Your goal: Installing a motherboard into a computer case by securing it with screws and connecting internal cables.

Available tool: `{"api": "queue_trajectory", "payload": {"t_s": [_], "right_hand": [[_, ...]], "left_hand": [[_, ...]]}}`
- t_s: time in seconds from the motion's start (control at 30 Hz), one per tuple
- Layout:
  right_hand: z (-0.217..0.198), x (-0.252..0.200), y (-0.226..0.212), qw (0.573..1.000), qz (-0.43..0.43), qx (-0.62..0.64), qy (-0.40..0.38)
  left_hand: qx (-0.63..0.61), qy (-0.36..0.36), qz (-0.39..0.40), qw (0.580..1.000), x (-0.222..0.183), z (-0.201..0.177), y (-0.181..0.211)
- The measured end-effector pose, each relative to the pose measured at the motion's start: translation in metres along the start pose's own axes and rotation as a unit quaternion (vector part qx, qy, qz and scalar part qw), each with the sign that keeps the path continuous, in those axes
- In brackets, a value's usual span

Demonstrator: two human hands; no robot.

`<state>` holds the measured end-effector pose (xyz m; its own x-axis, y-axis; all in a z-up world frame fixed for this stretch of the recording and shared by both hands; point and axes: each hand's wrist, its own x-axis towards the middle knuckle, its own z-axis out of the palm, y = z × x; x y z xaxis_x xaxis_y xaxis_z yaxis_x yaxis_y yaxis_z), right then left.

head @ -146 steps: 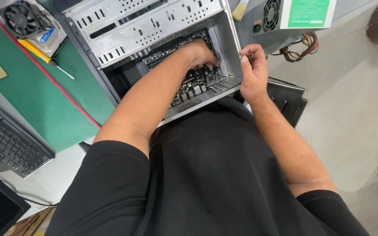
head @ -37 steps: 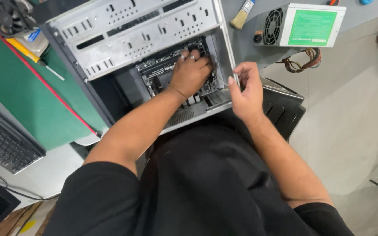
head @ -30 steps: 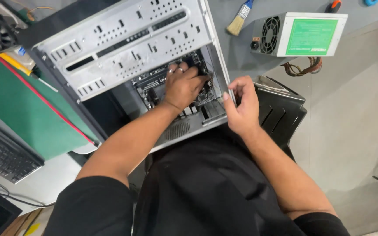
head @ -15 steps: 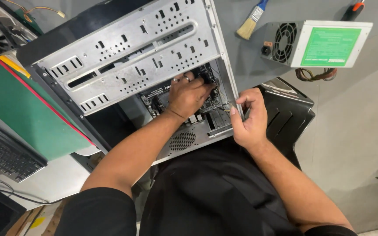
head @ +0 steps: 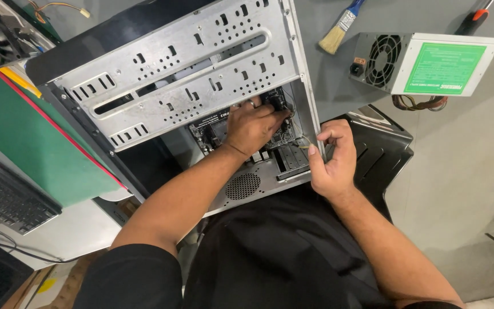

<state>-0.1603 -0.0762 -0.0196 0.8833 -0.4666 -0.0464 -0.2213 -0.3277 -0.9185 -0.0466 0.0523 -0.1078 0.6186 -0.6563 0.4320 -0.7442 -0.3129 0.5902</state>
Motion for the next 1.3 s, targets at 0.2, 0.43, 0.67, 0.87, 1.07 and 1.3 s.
{"api": "queue_trajectory", "payload": {"t_s": [0.2,0.43,0.67,0.87,1.07,1.3], "right_hand": [[0.000,0.002,-0.002,1.000,0.003,0.002,0.001],[0.000,0.003,-0.002,1.000,0.003,0.005,0.000],[0.000,0.003,0.000,1.000,0.000,0.003,-0.002],[-0.001,0.004,-0.001,1.000,-0.001,-0.002,-0.005],[0.000,0.003,0.000,1.000,-0.007,-0.002,-0.008],[0.000,0.003,0.000,1.000,-0.006,-0.008,-0.010]], "left_hand": [[0.022,-0.010,0.023,0.999,-0.010,0.010,-0.006],[0.021,-0.011,0.008,1.000,-0.010,0.011,-0.005],[0.042,-0.013,0.014,0.999,-0.013,0.013,-0.007],[0.041,-0.016,0.021,0.999,-0.010,0.011,-0.007],[0.050,-0.010,0.018,0.999,-0.014,0.016,-0.008],[0.035,-0.026,-0.012,0.999,-0.016,0.016,-0.005]]}}
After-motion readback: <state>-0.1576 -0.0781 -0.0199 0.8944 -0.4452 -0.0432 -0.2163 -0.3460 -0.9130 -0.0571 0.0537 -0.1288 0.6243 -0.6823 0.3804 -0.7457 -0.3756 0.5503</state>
